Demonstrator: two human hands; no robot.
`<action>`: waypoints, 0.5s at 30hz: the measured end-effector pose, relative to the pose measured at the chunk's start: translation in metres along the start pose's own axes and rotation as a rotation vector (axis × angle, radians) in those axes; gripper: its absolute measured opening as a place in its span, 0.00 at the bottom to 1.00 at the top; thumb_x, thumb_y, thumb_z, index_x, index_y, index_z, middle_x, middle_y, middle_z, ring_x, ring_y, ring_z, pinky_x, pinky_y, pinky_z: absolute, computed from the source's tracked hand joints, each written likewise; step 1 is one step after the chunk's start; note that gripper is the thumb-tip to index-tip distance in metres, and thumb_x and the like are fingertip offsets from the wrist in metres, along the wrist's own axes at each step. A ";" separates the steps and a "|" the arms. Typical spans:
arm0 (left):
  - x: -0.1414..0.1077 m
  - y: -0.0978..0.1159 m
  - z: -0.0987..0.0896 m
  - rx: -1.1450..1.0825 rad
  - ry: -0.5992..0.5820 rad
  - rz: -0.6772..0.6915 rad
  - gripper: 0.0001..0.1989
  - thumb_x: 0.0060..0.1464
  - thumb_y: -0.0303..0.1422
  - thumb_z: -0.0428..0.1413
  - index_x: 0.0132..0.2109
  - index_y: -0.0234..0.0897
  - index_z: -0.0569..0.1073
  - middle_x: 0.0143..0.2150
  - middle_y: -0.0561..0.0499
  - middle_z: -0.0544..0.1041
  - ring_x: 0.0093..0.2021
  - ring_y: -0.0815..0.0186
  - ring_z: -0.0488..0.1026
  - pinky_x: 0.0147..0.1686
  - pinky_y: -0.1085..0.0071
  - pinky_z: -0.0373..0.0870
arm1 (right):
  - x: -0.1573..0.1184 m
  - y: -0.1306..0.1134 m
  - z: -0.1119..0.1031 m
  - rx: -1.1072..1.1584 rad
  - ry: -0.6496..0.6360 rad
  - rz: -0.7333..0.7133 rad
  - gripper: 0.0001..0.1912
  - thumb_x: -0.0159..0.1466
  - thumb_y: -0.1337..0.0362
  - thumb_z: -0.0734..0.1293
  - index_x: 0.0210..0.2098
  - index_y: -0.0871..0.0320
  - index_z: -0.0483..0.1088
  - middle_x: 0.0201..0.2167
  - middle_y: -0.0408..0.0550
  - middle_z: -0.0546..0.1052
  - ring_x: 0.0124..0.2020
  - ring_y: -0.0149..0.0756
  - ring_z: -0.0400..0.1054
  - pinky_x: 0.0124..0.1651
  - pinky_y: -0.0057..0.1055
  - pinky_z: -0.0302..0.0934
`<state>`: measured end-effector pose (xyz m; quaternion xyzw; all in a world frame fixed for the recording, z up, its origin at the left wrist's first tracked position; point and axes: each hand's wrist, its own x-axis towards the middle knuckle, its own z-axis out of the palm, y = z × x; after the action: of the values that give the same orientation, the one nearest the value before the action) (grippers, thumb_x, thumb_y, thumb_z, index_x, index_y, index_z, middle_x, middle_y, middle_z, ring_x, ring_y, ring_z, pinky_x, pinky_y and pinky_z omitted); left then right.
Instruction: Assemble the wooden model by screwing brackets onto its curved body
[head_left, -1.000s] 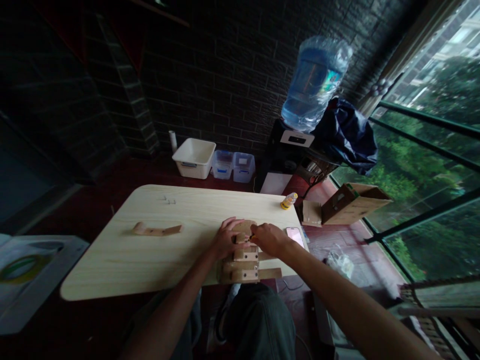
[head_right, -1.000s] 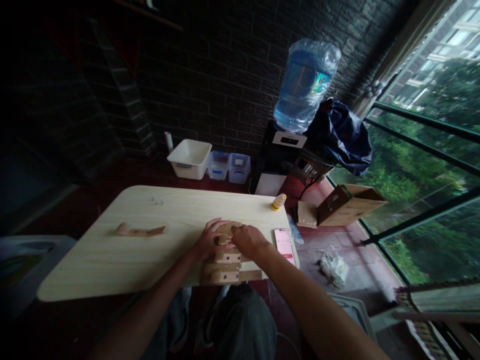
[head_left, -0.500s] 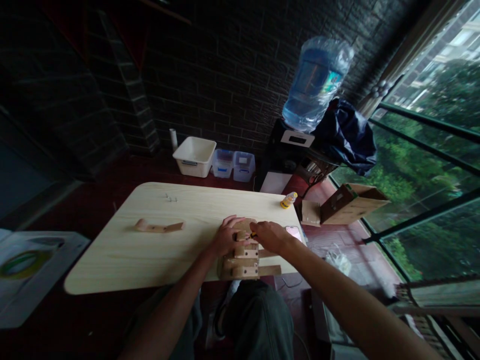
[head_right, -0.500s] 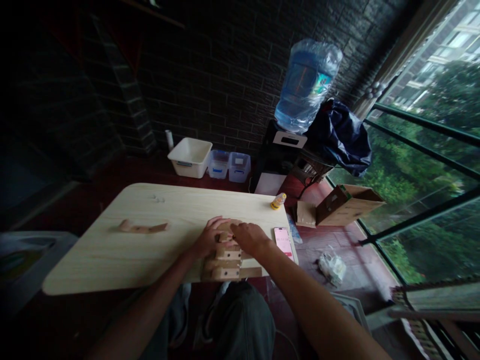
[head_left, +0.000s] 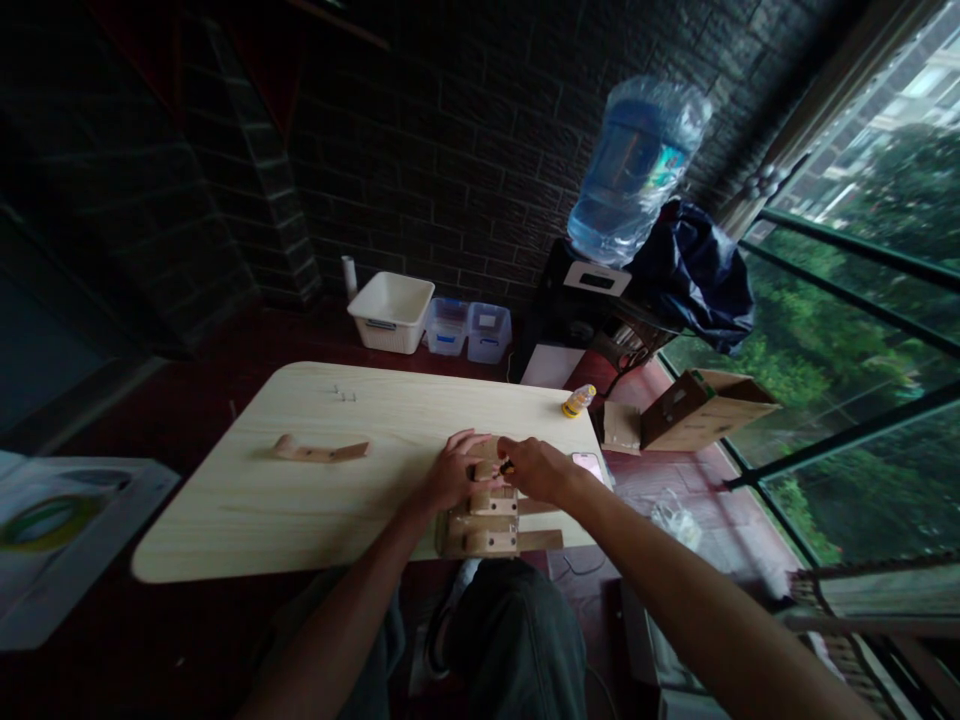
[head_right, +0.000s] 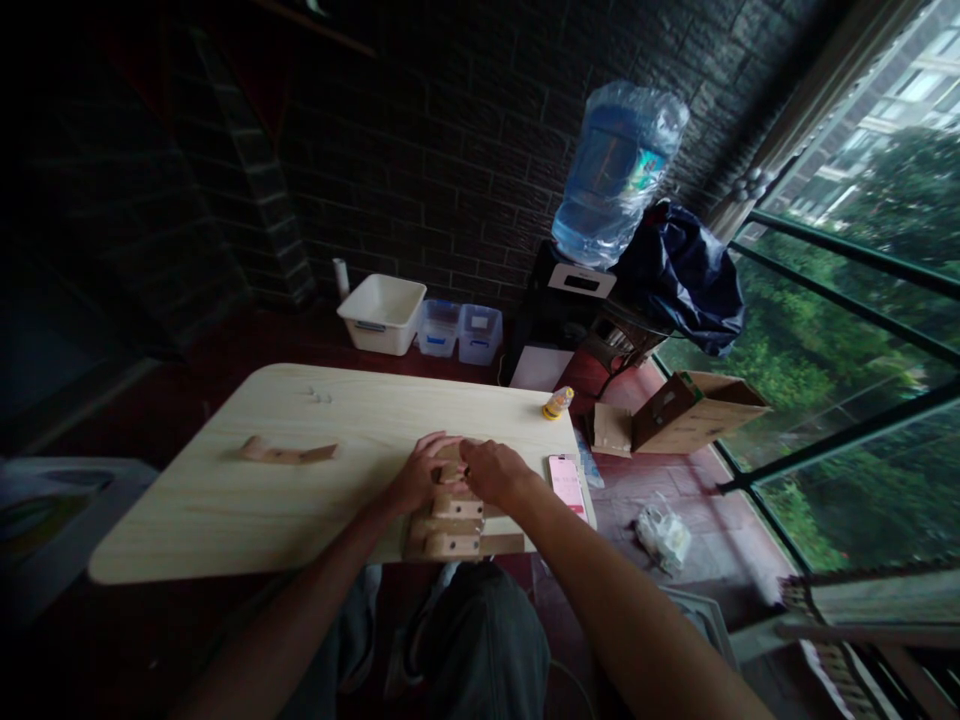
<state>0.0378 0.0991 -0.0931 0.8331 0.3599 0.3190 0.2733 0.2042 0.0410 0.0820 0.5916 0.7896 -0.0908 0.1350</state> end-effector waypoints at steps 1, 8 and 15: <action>0.000 0.001 -0.001 -0.002 -0.002 0.002 0.15 0.50 0.47 0.67 0.42 0.46 0.84 0.67 0.51 0.68 0.69 0.50 0.54 0.70 0.48 0.55 | -0.002 0.001 -0.002 -0.018 0.001 -0.042 0.16 0.70 0.65 0.63 0.57 0.57 0.68 0.46 0.55 0.81 0.47 0.42 0.77 0.44 0.30 0.68; -0.001 -0.002 0.001 0.003 -0.011 -0.011 0.15 0.48 0.46 0.68 0.41 0.45 0.84 0.67 0.51 0.68 0.69 0.49 0.53 0.71 0.49 0.54 | 0.005 -0.001 0.006 -0.022 0.011 0.064 0.21 0.73 0.53 0.59 0.54 0.63 0.69 0.46 0.63 0.80 0.48 0.47 0.77 0.45 0.35 0.68; -0.003 -0.003 0.002 0.004 0.002 0.005 0.11 0.50 0.44 0.67 0.41 0.49 0.84 0.67 0.55 0.68 0.70 0.51 0.54 0.70 0.52 0.57 | 0.002 0.004 0.005 0.005 -0.004 0.062 0.22 0.70 0.51 0.63 0.54 0.61 0.71 0.46 0.61 0.81 0.46 0.48 0.77 0.43 0.35 0.68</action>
<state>0.0364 0.0984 -0.0974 0.8342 0.3586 0.3197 0.2707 0.2076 0.0424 0.0767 0.6161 0.7703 -0.0898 0.1381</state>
